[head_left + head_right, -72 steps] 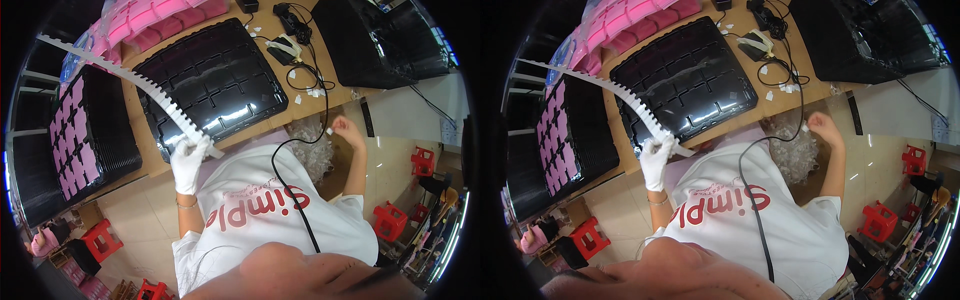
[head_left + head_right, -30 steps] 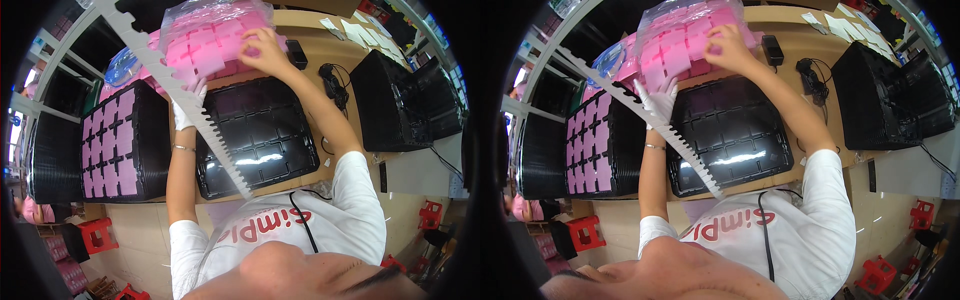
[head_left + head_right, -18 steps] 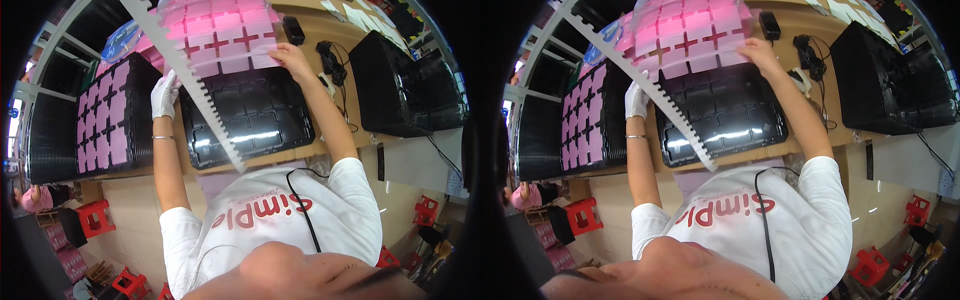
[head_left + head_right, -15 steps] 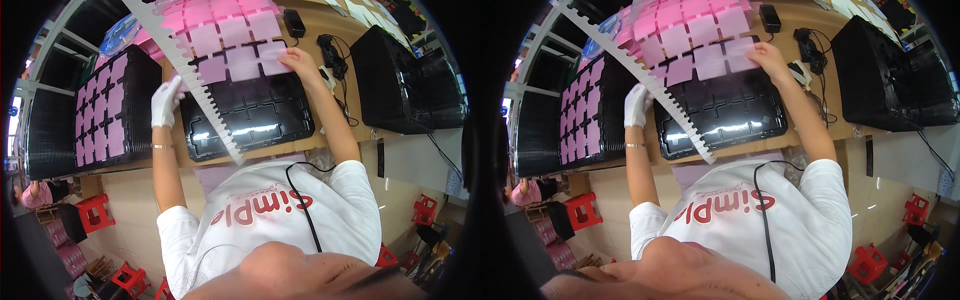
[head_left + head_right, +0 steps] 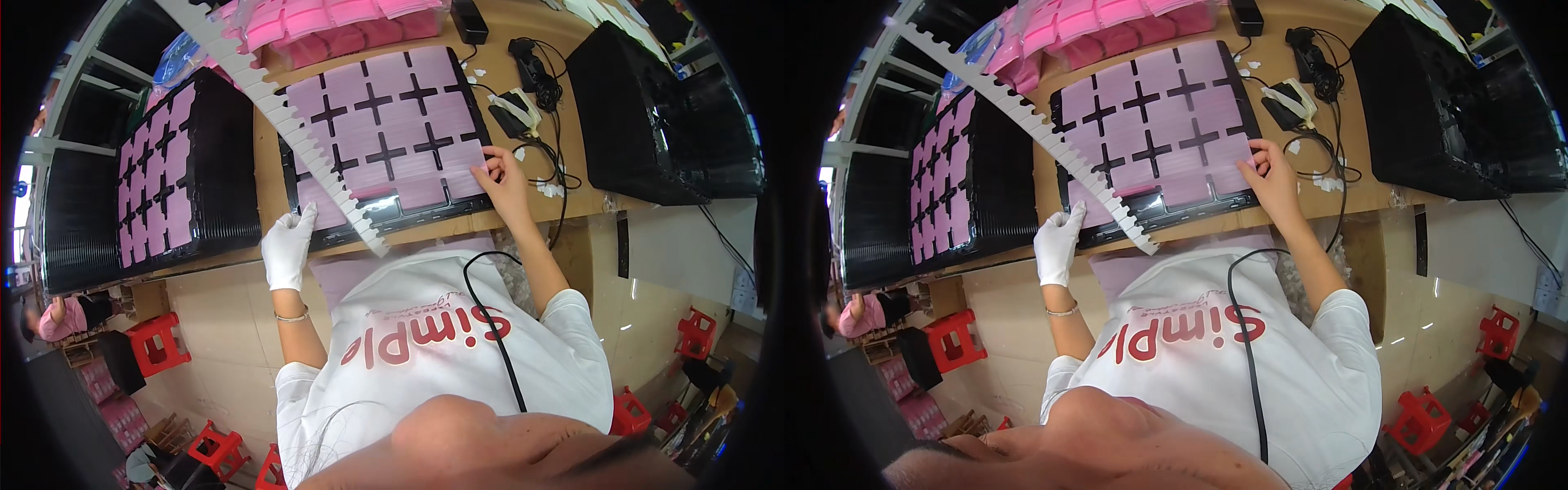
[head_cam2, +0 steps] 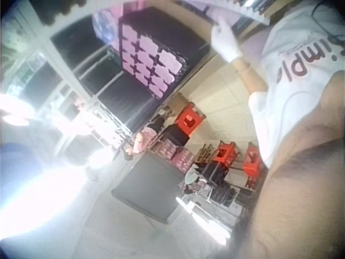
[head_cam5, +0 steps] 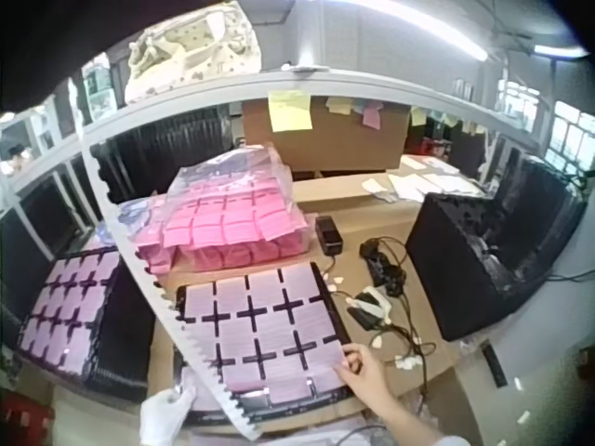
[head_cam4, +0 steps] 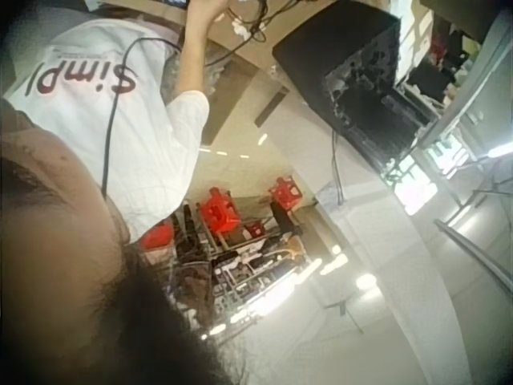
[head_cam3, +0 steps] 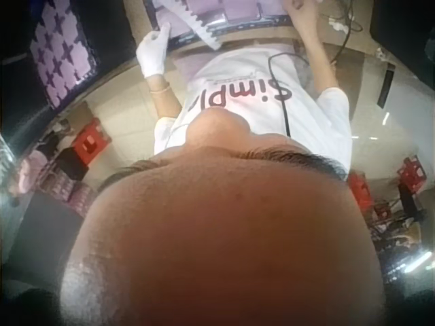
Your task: The person places pink foam inserts into black plastic trays, then applies a white adhesive strip along the tray edge. They repeat this process for multiple trays, stacking the completed units on the left side of the table.
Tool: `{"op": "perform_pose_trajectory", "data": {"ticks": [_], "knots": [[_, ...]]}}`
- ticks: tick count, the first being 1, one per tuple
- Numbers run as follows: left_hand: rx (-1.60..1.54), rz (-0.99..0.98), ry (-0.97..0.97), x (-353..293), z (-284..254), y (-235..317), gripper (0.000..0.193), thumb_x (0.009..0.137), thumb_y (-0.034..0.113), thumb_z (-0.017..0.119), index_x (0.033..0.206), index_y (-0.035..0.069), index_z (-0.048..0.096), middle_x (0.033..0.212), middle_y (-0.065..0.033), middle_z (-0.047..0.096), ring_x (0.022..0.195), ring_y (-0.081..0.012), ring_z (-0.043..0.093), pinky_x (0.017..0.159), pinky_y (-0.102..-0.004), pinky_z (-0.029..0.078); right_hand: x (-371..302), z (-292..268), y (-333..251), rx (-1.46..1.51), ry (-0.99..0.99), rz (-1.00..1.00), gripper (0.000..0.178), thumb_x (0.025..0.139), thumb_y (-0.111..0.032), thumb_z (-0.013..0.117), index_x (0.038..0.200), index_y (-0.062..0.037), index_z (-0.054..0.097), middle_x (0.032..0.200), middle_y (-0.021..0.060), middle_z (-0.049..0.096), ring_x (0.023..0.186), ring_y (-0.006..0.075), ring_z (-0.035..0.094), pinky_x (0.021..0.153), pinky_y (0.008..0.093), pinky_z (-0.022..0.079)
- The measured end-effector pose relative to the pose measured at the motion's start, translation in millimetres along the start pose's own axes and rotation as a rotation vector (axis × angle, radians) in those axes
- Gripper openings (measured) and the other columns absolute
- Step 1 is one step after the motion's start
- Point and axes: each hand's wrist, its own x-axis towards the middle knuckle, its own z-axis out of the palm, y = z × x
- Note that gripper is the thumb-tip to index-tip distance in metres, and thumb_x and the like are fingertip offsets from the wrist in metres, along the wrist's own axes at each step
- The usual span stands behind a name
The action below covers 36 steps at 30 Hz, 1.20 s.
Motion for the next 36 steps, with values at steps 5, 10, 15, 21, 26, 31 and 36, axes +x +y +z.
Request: {"op": "perform_pose_trajectory", "data": {"ticks": [5, 10, 15, 21, 26, 31, 36], "knots": [[0.183, 0.022, -0.047, -15, -14, 12, 0.047, 0.083, 0.047, 0.071, 0.078, 0.001, 0.065, 0.073, -0.0129, 0.065, 0.068, -0.0233, 0.061, 0.07, -0.0336, 0.049, 1, -4, -5, 0.021, 0.0, 0.02, 0.041, 0.077, -0.008, 0.075, 0.114, -0.0022, 0.057, 0.073, -0.003, 0.056, 0.063, 0.0051, 0.044, 0.058, 0.0195, 0.038], [-0.001, 0.589, 0.48, -8, 0, 28, 0.044, 0.097, 0.031, 0.055, 0.126, -0.001, 0.053, 0.129, -0.0183, 0.057, 0.114, -0.0306, 0.055, 0.1, -0.0373, 0.041, 3, -5, -6, 0.023, -0.029, 0.031, 0.042, 0.078, -0.007, 0.075, 0.115, -0.0019, 0.057, 0.075, -0.0033, 0.056, 0.064, 0.004, 0.044, 0.058, 0.0186, 0.037], [-1.128, 0.415, -0.449, 20, 10, 3, 0.043, 0.104, 0.033, 0.034, 0.127, 0.002, 0.053, 0.116, -0.0168, 0.061, 0.102, -0.0304, 0.059, 0.094, -0.0451, 0.047, 4, -6, -2, -0.006, -0.06, 0.006, 0.041, 0.081, -0.005, 0.073, 0.118, -0.0012, 0.056, 0.077, -0.0042, 0.057, 0.065, 0.0019, 0.043, 0.058, 0.017, 0.035], [-0.817, 0.348, -0.78, 17, -23, -17, 0.026, 0.095, 0.023, 0.058, 0.114, 0.004, 0.061, 0.088, -0.0129, 0.065, 0.074, -0.0266, 0.063, 0.072, -0.0419, 0.055, 1, -12, -7, -0.035, -0.119, 0.012, 0.042, 0.077, -0.01, 0.075, 0.115, -0.0039, 0.057, 0.074, -0.0015, 0.055, 0.067, 0.0091, 0.049, 0.062, 0.0238, 0.042], [-0.011, 0.517, -0.046, 23, -21, 38, 0.024, 0.094, 0.02, 0.059, 0.109, 0.001, 0.064, 0.088, -0.0089, 0.066, 0.072, -0.0146, 0.064, 0.066, -0.0301, 0.054, 22, -28, -57, -0.693, -0.059, -0.113, 0.031, 0.085, -0.021, 0.066, 0.11, -0.0031, 0.06, 0.08, 0.0099, 0.061, 0.078, 0.0293, 0.059, 0.071, 0.0396, 0.048], [0.017, 0.691, 0.024, 98, 15, 55, 0.04, 0.099, 0.017, 0.044, 0.137, 0.005, 0.045, 0.135, -0.0193, 0.049, 0.109, -0.028, 0.059, 0.09, -0.0374, 0.05, 124, 18, -51, -0.801, 0.088, -0.652, 0.029, 0.093, -0.023, 0.052, 0.111, -0.0014, 0.061, 0.11, 0.0166, 0.064, 0.102, 0.0337, 0.06, 0.089, 0.0446, 0.047], [0.892, 1.069, 0.138, 169, 41, 40, 0.045, 0.097, 0.02, 0.04, 0.141, 0.013, 0.043, 0.147, -0.02, 0.039, 0.136, -0.0403, 0.037, 0.11, -0.047, 0.034, 166, 70, -7, -1.056, -0.314, -0.455, 0.059, 0.1, -0.045, 0.029, 0.144, -0.0071, 0.038, 0.153, 0.0098, 0.033, 0.142, 0.0183, 0.029, 0.116, 0.0558, 0.01]]}}
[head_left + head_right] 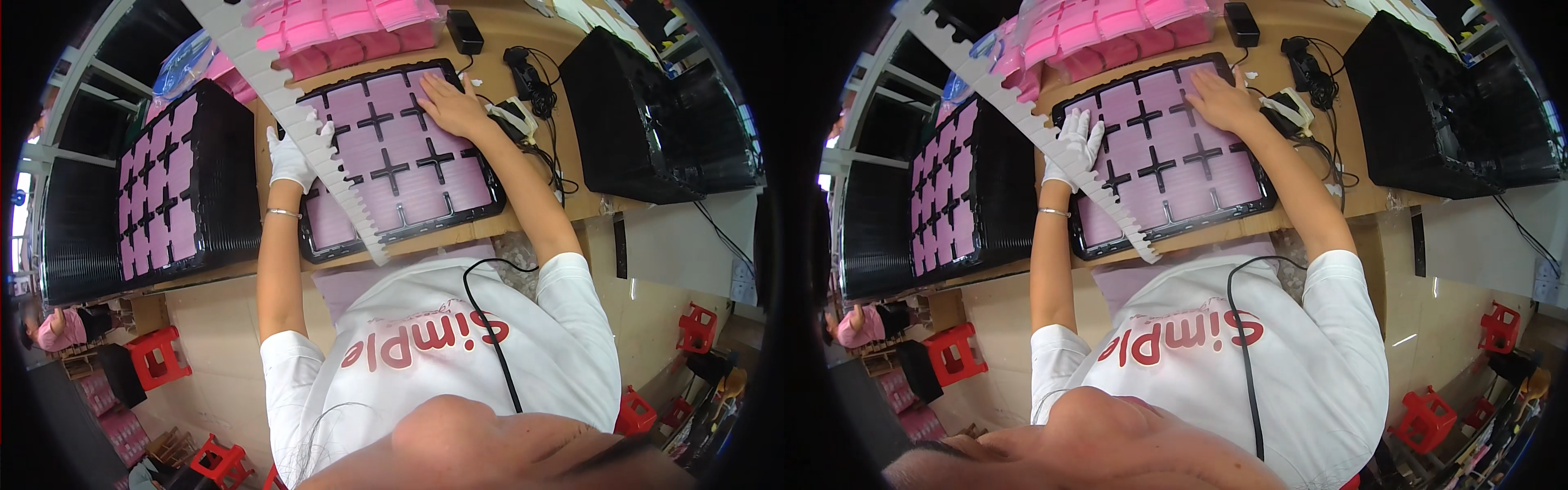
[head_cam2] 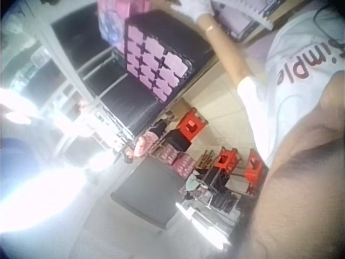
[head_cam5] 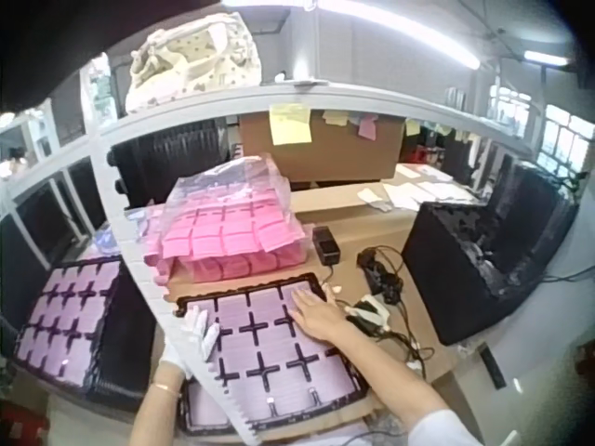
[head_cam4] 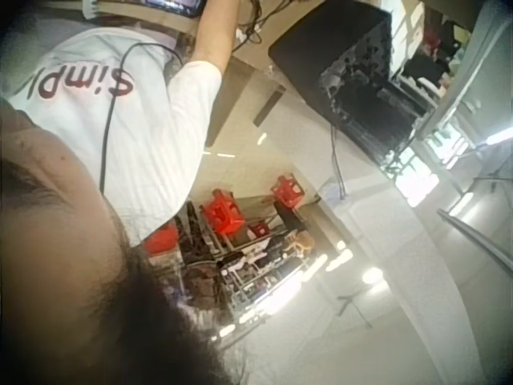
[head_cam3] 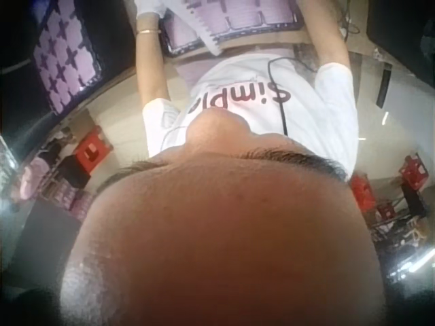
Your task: The person places pink foam inserts into black plastic trays, then applies a white adhesive strip along the tray edge. They repeat this process for multiple trays, stacking the completed units on the left side of the table.
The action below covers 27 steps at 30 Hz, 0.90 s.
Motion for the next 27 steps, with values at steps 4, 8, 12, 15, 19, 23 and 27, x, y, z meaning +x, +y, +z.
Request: {"op": "perform_pose_trajectory", "data": {"ticks": [4, 8, 12, 15, 19, 23, 27], "knots": [[0.015, -0.16, 0.062, 16, 33, -12, 0.042, 0.095, 0.041, 0.041, 0.134, 0.028, 0.052, 0.143, -0.0061, 0.048, 0.134, -0.0254, 0.04, 0.113, -0.0603, 0.013, 1, -4, 6, -0.098, 0.022, 0.114, 0.058, 0.1, -0.045, 0.029, 0.142, -0.0069, 0.042, 0.148, 0.0099, 0.041, 0.139, 0.0173, 0.035, 0.116, 0.0562, 0.006], [-0.005, 0.036, 0.265, -46, -52, 24, 0.035, 0.096, 0.023, 0.048, 0.124, 0.003, 0.057, 0.13, -0.0197, 0.056, 0.127, -0.037, 0.047, 0.107, -0.0479, 0.036, -56, -46, -6, 0.235, 0.206, -0.106, 0.043, 0.1, -0.031, 0.04, 0.133, -0.006, 0.051, 0.141, 0.0118, 0.049, 0.133, 0.0219, 0.043, 0.116, 0.0524, 0.017], [-0.369, 0.078, 0.098, -119, -83, 71, 0.034, 0.09, 0.025, 0.058, 0.119, 0.009, 0.062, 0.138, -0.0149, 0.05, 0.128, -0.0294, 0.047, 0.108, -0.0532, 0.029, -158, -61, -18, 0.363, 0.107, -0.344, 0.038, 0.094, -0.025, 0.053, 0.126, -0.0054, 0.058, 0.126, 0.0109, 0.061, 0.123, 0.0261, 0.054, 0.112, 0.0491, 0.029], [-0.386, 0.026, 0.219, -165, -52, 80, 0.031, 0.086, 0.019, 0.063, 0.114, 0.006, 0.065, 0.133, -0.0164, 0.054, 0.121, -0.0301, 0.054, 0.103, -0.046, 0.038, -203, -43, -3, 0.359, 0.081, -0.351, 0.04, 0.089, -0.018, 0.061, 0.127, -0.0062, 0.059, 0.134, 0.0104, 0.056, 0.13, 0.0248, 0.048, 0.113, 0.0477, 0.029], [-0.602, -0.51, 0.409, -154, -58, 100, 0.032, 0.087, 0.019, 0.065, 0.114, 0.001, 0.065, 0.132, -0.022, 0.054, 0.117, -0.0366, 0.054, 0.103, -0.0394, 0.041, -205, -59, -19, 0.244, 0.154, -0.255, 0.03, 0.087, -0.017, 0.064, 0.113, -0.0025, 0.065, 0.135, 0.0143, 0.054, 0.133, 0.0281, 0.043, 0.109, 0.0456, 0.035], [-0.723, -0.87, 0.24, -159, -41, 103, 0.046, 0.086, 0.025, 0.068, 0.121, -0.003, 0.062, 0.14, -0.0244, 0.045, 0.127, -0.0345, 0.047, 0.104, -0.0387, 0.04, -214, -38, -24, 0.596, 0.241, 0.04, 0.038, 0.094, -0.02, 0.056, 0.127, -0.0022, 0.055, 0.148, 0.0223, 0.037, 0.142, 0.0403, 0.026, 0.115, 0.0455, 0.022], [-0.944, -0.944, 0.352, -157, -54, 100, 0.053, 0.088, 0.027, 0.07, 0.123, -0.009, 0.055, 0.127, -0.0233, 0.056, 0.118, -0.0279, 0.056, 0.1, -0.0357, 0.043, -211, -36, -33, 0.718, 0.167, 0.115, 0.058, 0.099, -0.028, 0.044, 0.149, -0.0055, 0.026, 0.155, 0.029, 0.014, 0.146, 0.0409, 0.011, 0.117, 0.0444, 0.013]]}}
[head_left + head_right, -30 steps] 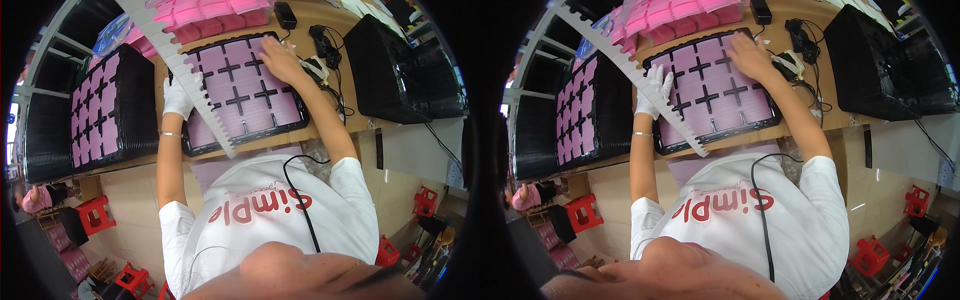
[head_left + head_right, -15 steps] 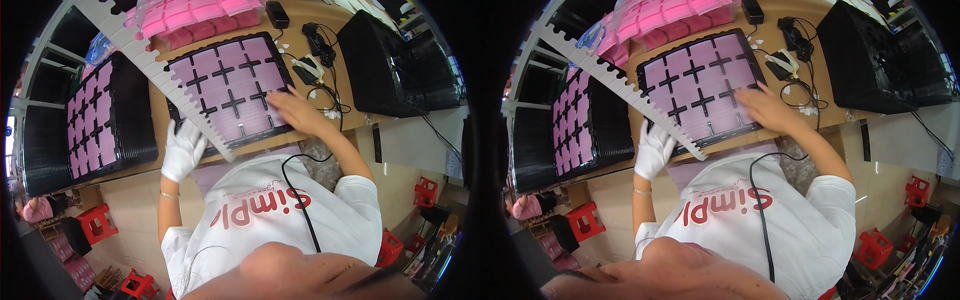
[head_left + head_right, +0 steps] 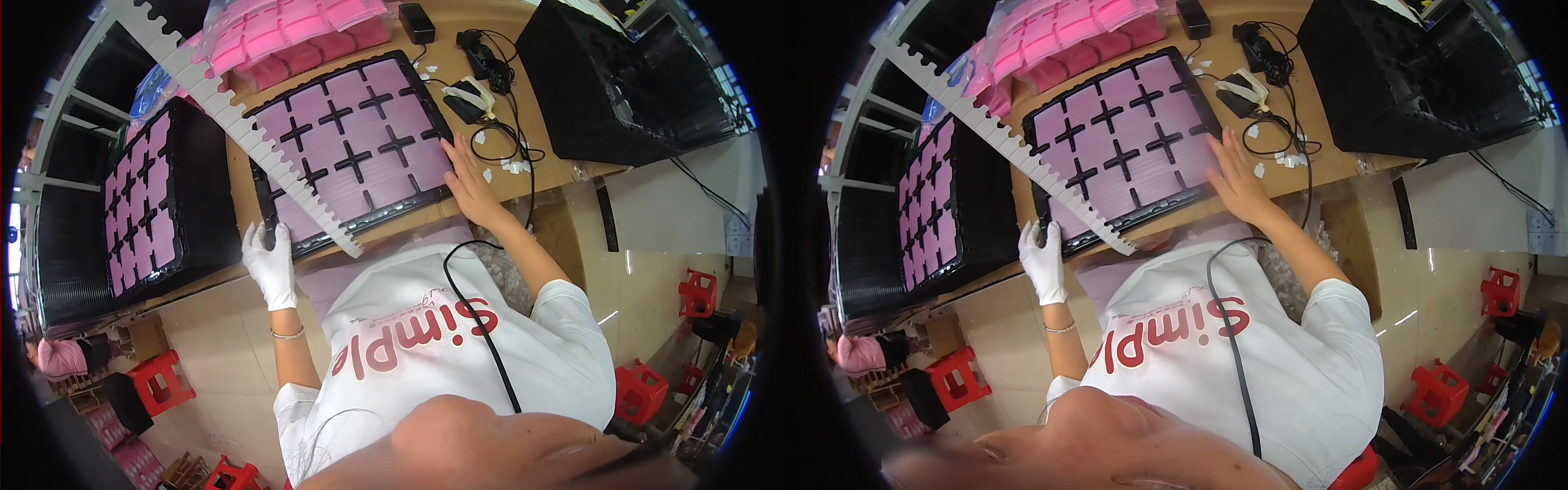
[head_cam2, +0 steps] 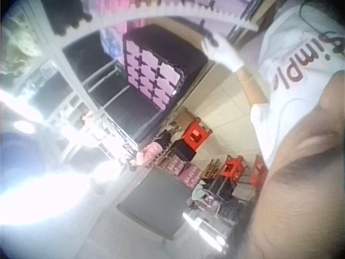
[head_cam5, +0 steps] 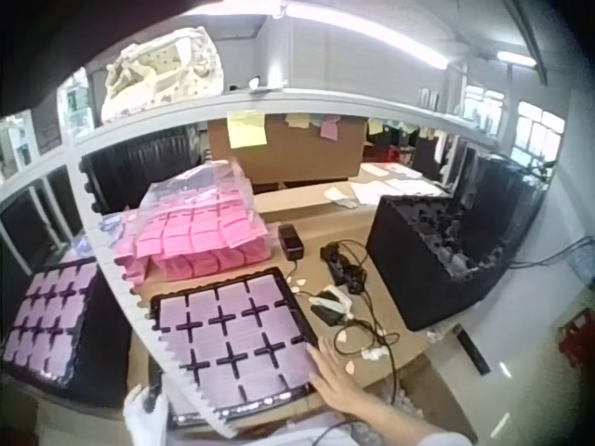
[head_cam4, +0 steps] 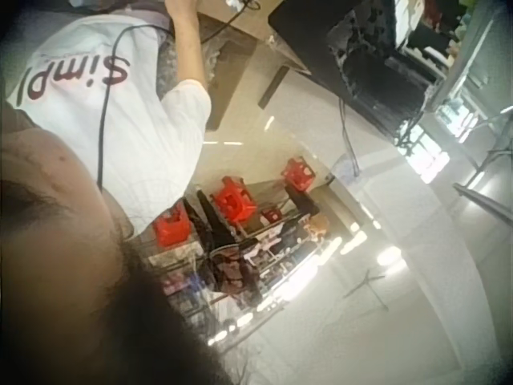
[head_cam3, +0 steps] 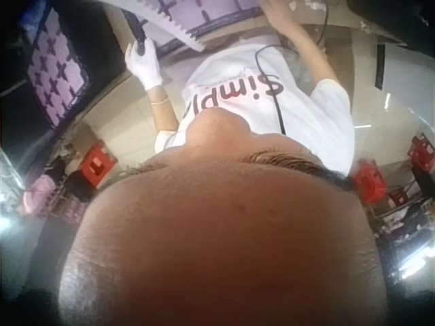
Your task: The person places pink foam inserts into black plastic trays, then applies a white adhesive strip along the tray edge. They repeat this process for multiple trays, stacking the completed units on the left side of the table.
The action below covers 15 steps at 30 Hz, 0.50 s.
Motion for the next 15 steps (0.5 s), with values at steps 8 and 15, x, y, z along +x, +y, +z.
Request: {"op": "perform_pose_trajectory", "data": {"ticks": [8, 15], "knots": [[-0.639, -0.025, 0.055, 22, -82, 94, 0.05, 0.088, 0.018, 0.07, 0.128, -0.005, 0.05, 0.113, -0.008, 0.058, 0.095, -0.0112, 0.055, 0.083, -0.0234, 0.046, 23, -32, -58, 0.008, 0.257, -0.361, 0.064, 0.101, -0.042, 0.032, 0.148, 0.001, 0.027, 0.157, 0.0202, 0.019, 0.147, 0.0364, 0.01, 0.116, 0.0508, 0.004], [-0.303, 0.126, 0.42, 109, -278, 27, 0.055, 0.086, 0.024, 0.073, 0.131, 0.0, 0.052, 0.111, -0.0062, 0.061, 0.089, -0.011, 0.059, 0.067, -0.0244, 0.052, 44, -36, -82, 0.05, 0.266, -0.421, 0.063, 0.103, -0.044, 0.029, 0.145, 0.0033, 0.033, 0.153, 0.0209, 0.029, 0.145, 0.0363, 0.02, 0.116, 0.0452, 0.015]]}}
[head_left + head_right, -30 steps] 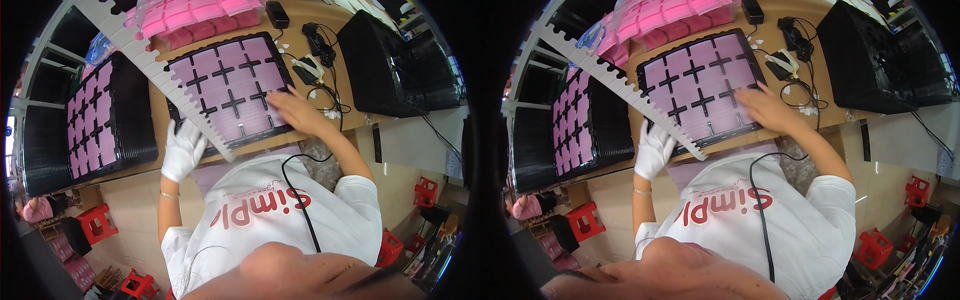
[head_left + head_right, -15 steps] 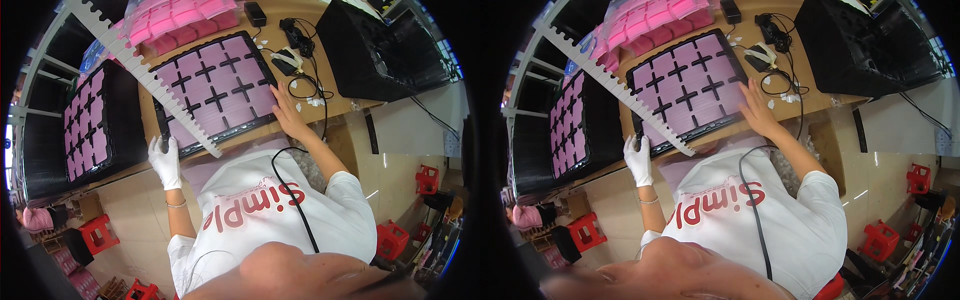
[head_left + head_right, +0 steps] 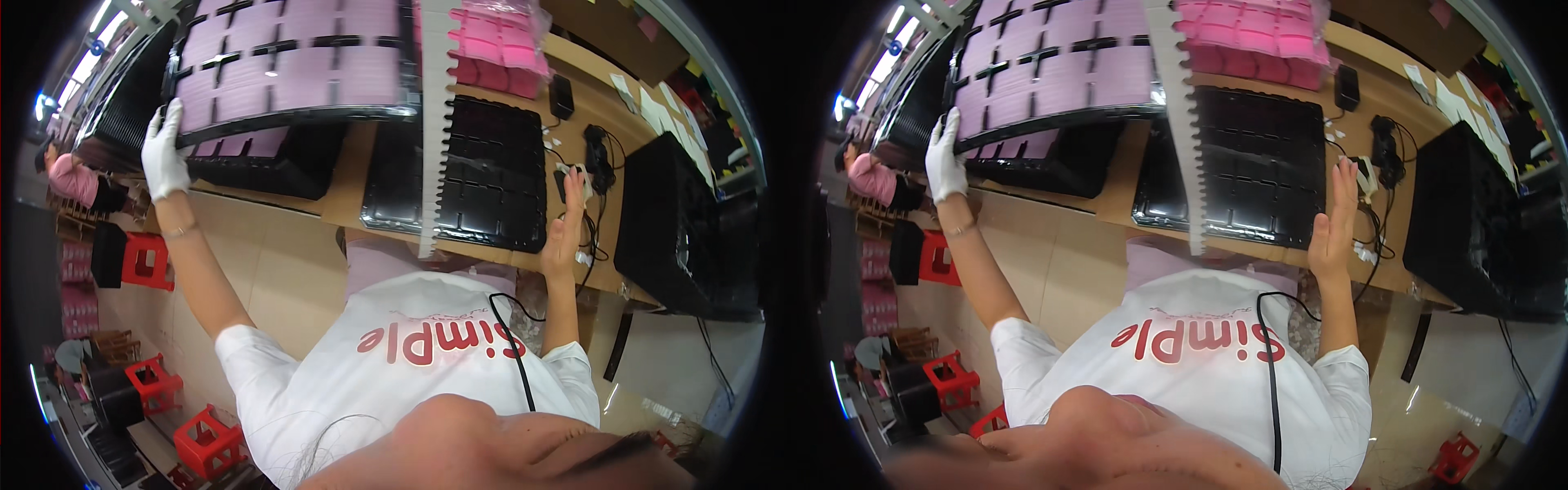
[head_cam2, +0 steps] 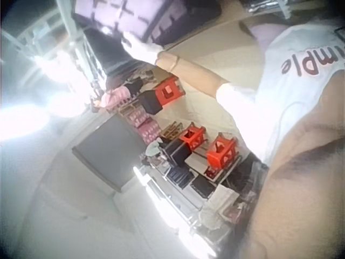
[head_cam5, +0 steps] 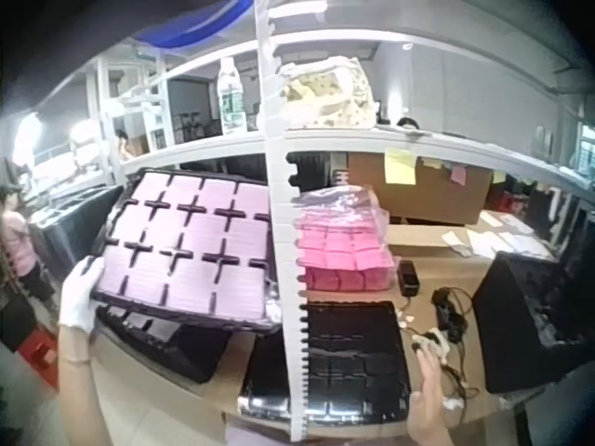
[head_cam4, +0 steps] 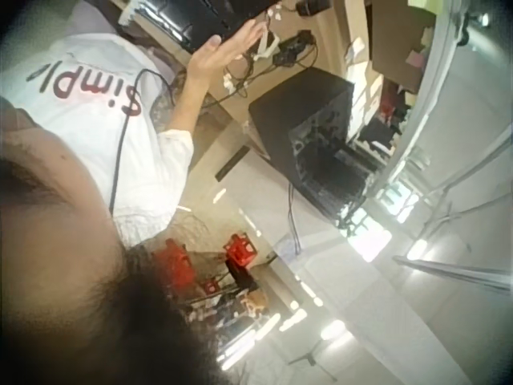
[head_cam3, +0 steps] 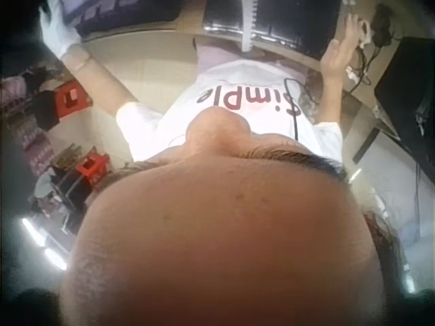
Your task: The person places pink foam inserts into black plastic trays, then applies a white adhesive strip along the tray edge. They repeat this process for multiple trays, stacking the completed units on the left side of the table.
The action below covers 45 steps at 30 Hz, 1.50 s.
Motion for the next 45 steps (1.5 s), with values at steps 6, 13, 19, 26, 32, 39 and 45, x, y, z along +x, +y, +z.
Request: {"op": "perform_pose_trajectory", "data": {"ticks": [6, 13, 19, 26, 32, 39, 45], "knots": [[-0.231, -0.394, 0.045, 94, -97, -131, 0.037, 0.086, 0.019, 0.073, 0.121, 0.008, 0.064, 0.111, 0.0011, 0.066, 0.09, -0.0072, 0.06, 0.071, -0.0218, 0.047, -9, 11, 3, 0.031, -0.042, 0.096, 0.059, 0.103, -0.039, 0.029, 0.144, 0.0032, 0.034, 0.15, 0.0215, 0.034, 0.143, 0.036, 0.024, 0.116, 0.0445, 0.018], [1.145, -0.306, 0.057, 99, -84, -156, 0.068, 0.08, 0.049, 0.073, 0.13, 0.005, 0.057, 0.126, -0.0171, 0.061, 0.116, -0.0278, 0.058, 0.1, -0.0387, 0.044, -16, 17, 8, 0.013, -0.039, 0.151, 0.058, 0.103, -0.037, 0.029, 0.143, 0.0045, 0.035, 0.149, 0.0212, 0.036, 0.142, 0.0359, 0.027, 0.115, 0.0447, 0.019], [0.473, 0.321, -0.226, -16, 64, -39, 0.05, 0.091, 0.04, 0.061, 0.129, 0.009, 0.057, 0.129, -0.017, 0.058, 0.121, -0.0296, 0.054, 0.103, -0.0362, 0.041, -10, 20, 2, -0.05, -0.075, 0.124, 0.057, 0.103, -0.037, 0.031, 0.142, 0.0047, 0.036, 0.148, 0.0212, 0.037, 0.141, 0.037, 0.028, 0.115, 0.0451, 0.02], [0.76, 0.69, -0.583, -47, 92, -25, 0.048, 0.092, 0.035, 0.059, 0.134, 0.013, 0.053, 0.135, -0.0175, 0.054, 0.125, -0.0304, 0.051, 0.108, -0.0405, 0.037, -10, 34, 0, 0.056, -0.167, 0.081, 0.056, 0.102, -0.036, 0.033, 0.142, 0.0032, 0.036, 0.148, 0.0214, 0.037, 0.14, 0.0382, 0.03, 0.114, 0.0453, 0.022], [0.739, 0.712, -0.695, -52, 84, -20, 0.049, 0.092, 0.024, 0.058, 0.137, 0.008, 0.049, 0.138, -0.0173, 0.051, 0.129, -0.033, 0.047, 0.11, -0.0416, 0.034, -14, 30, -7, 0.105, -0.2, 0.057, 0.052, 0.101, -0.033, 0.035, 0.139, 0.0021, 0.042, 0.146, 0.0204, 0.04, 0.139, 0.0374, 0.032, 0.114, 0.0453, 0.024], [0.866, 0.631, -0.456, -69, 105, -30, 0.046, 0.094, 0.025, 0.058, 0.137, 0.009, 0.05, 0.135, -0.0209, 0.052, 0.126, -0.0346, 0.05, 0.107, -0.0418, 0.037, -9, 30, -8, 0.147, -0.222, 0.066, 0.05, 0.1, -0.032, 0.037, 0.136, 0.0022, 0.046, 0.144, 0.0197, 0.042, 0.137, 0.0369, 0.035, 0.113, 0.0446, 0.026], [0.82, 0.882, -0.219, -91, 121, -9, 0.027, 0.086, 0.019, 0.067, 0.11, 0.006, 0.066, 0.101, -0.014, 0.067, 0.091, -0.0305, 0.063, 0.083, -0.0403, 0.049, -3, 41, -18, 0.25, -0.235, 0.134, 0.039, 0.095, -0.016, 0.049, 0.13, 0.0009, 0.053, 0.137, 0.0178, 0.05, 0.128, 0.0333, 0.047, 0.107, 0.0378, 0.035]]}}
